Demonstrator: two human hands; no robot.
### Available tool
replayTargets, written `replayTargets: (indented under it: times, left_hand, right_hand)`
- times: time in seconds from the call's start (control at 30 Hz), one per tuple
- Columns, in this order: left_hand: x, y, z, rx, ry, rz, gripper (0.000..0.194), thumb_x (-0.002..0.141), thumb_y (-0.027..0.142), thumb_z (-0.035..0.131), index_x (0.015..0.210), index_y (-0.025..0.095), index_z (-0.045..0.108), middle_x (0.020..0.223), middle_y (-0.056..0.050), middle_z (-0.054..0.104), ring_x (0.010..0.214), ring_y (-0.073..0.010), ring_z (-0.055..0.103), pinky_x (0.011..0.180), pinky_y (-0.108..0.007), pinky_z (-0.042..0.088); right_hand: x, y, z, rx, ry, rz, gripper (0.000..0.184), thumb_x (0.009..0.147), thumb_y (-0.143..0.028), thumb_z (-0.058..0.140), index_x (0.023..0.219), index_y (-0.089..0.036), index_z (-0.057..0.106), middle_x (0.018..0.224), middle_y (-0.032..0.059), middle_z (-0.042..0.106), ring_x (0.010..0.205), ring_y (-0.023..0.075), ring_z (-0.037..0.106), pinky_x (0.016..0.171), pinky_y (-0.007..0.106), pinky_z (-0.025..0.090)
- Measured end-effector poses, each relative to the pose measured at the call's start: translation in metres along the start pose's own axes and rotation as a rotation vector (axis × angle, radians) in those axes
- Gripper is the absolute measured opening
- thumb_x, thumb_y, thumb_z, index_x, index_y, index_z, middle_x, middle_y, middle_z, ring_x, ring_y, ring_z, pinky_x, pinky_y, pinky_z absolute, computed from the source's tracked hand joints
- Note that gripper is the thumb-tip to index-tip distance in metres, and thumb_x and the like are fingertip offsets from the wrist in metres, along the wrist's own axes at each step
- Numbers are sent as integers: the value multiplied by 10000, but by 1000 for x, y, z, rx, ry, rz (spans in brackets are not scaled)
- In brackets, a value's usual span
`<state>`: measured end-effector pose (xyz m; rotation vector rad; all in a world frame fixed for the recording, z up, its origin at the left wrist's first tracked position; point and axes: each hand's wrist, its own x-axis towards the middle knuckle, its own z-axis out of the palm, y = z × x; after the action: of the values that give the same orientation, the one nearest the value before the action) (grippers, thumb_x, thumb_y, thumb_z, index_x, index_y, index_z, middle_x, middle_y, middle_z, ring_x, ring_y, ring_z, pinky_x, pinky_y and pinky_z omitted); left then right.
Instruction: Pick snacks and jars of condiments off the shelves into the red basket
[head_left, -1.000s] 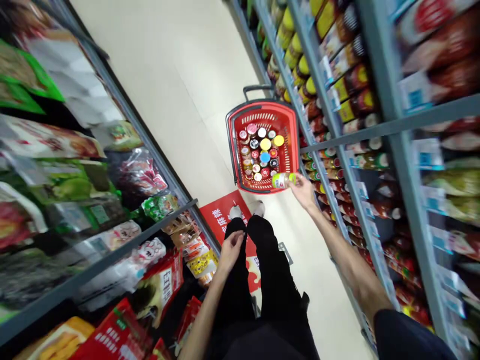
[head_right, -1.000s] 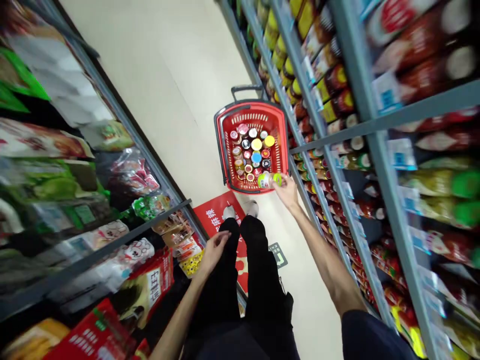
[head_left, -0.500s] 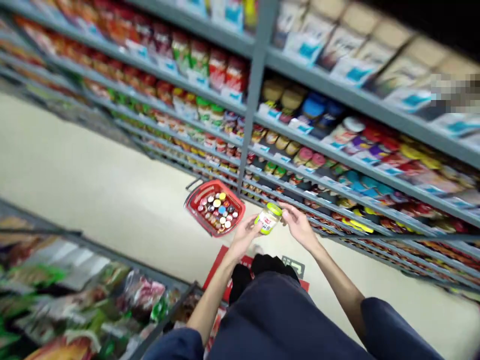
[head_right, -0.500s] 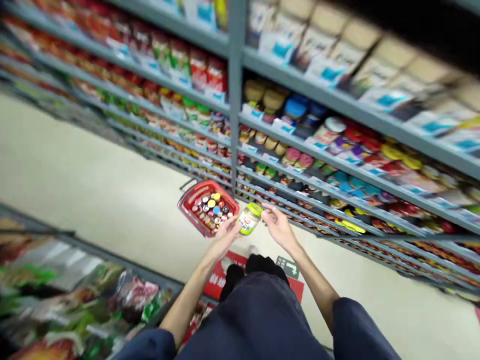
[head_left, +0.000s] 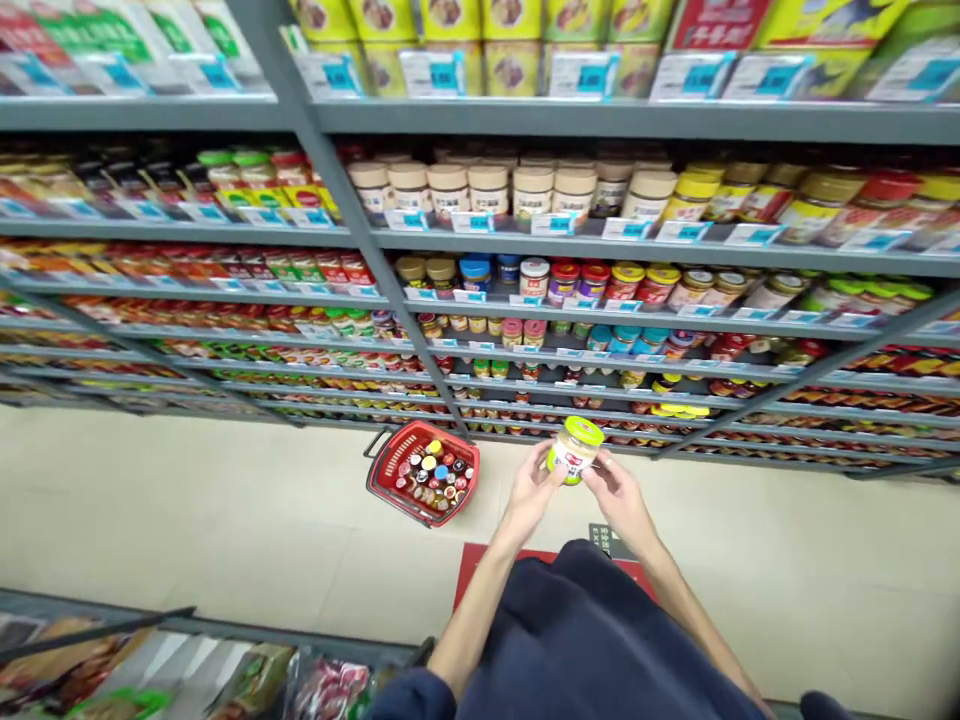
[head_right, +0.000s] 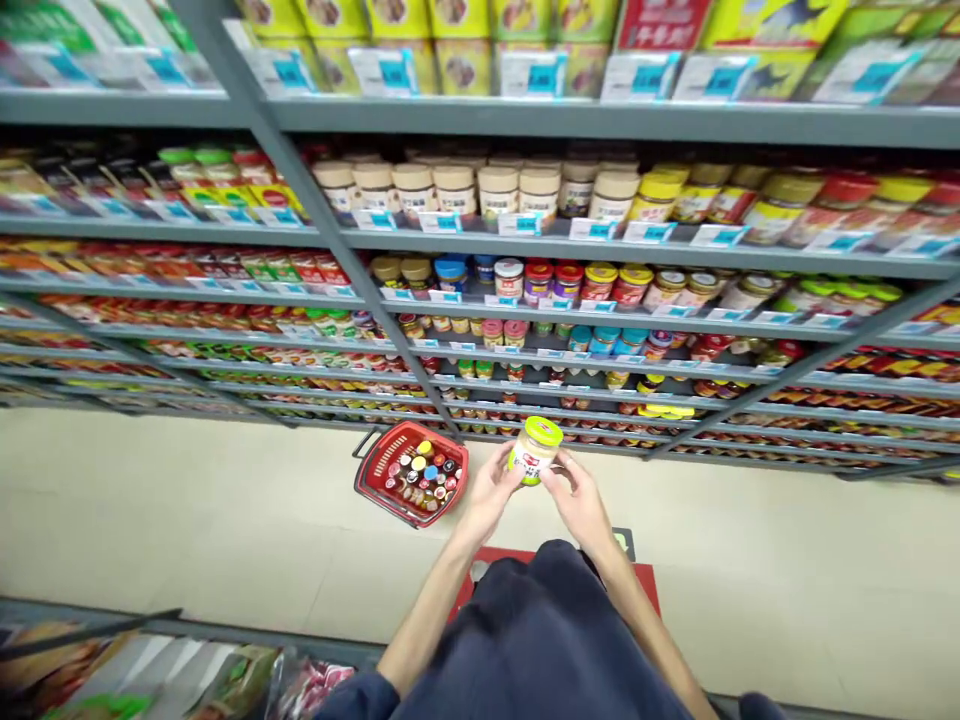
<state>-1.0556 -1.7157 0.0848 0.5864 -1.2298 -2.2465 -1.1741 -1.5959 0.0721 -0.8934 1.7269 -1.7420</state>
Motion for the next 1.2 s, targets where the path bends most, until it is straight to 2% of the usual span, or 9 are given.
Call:
replayTargets:
  times: [0.17,0.33,0.43,0.57,0.63,0.73,0.83,1.0,1.2]
  left_hand:
    - [9,-25,55,152,-100,-37,648,785,528,882,1284,199,630,1393,-156,664,1233,-288,667,1062,-401,533]
    - [4,-66,101,178,-22,-112,667,761,514,903,1275,189,628,1371,-162,683,1284,-310,652,1106,-427,511]
    - [4,-84,121,172,27,-154,681,732,516,923,1253,180,639,1342,-163,703,1275,-308,660,1128,-442,497]
    - [16,-89,137,168,-55,-209,721,729,485,935,1307,172,640,1408,-175,673,1312,-320,641,1139,-454,488]
    - [26,-85,141,174,-110,-232,723,750,468,924,1348,177,638,1438,-171,660,1326,-321,635,1141,-452,487]
    - [42,-78,144,196,-192,-240,661,761,465,916,1300,165,679,1380,-163,700,1273,-311,668,1115,-437,505]
    - [56,-74,144,199,-228,-208,660,734,468,934,1265,156,698,1308,-157,733,1202,-287,694,1058,-406,533]
    - [68,-73,133,118,-194,-185,718,677,498,961,1247,145,704,1258,-151,746,1129,-262,710,1003,-381,552]
    - [69,-67,106,37,-124,-179,721,674,523,952,1234,140,708,1234,-143,756,1123,-259,710,1019,-381,537]
  right_hand:
    - [-23,9,-61,61,112,21,433,969,-483,702,1314,-221,711,1370,112,699,1239,279,658,1108,426,520]
    - [-38,21,-116,126,179,122,597,929,-502,745,1435,-212,621,1339,131,716,1163,267,700,1040,433,574]
    - [-41,20,-147,80,155,137,611,919,-502,752,1437,-203,632,1270,126,740,1107,256,707,997,424,589]
    - [-39,12,-173,30,150,155,605,926,-506,737,1444,-208,647,1275,121,741,1086,255,705,964,419,599]
    - [-37,8,-179,3,170,173,624,929,-515,729,1461,-202,638,1288,129,738,1091,261,702,936,412,610]
    - [-32,4,-179,-33,219,185,655,923,-524,730,1475,-187,628,1323,147,726,1124,275,698,928,413,617]
    - [-26,3,-173,-10,292,178,683,913,-545,729,1477,-174,626,1379,164,706,1169,292,702,985,444,604]
    - [-10,2,-162,-18,335,197,757,870,-564,770,1479,-141,619,1361,187,718,1170,311,717,1033,495,587]
    - [7,-3,-138,-96,268,240,783,868,-590,770,1484,-133,613,1375,191,710,1190,320,712,1062,508,571]
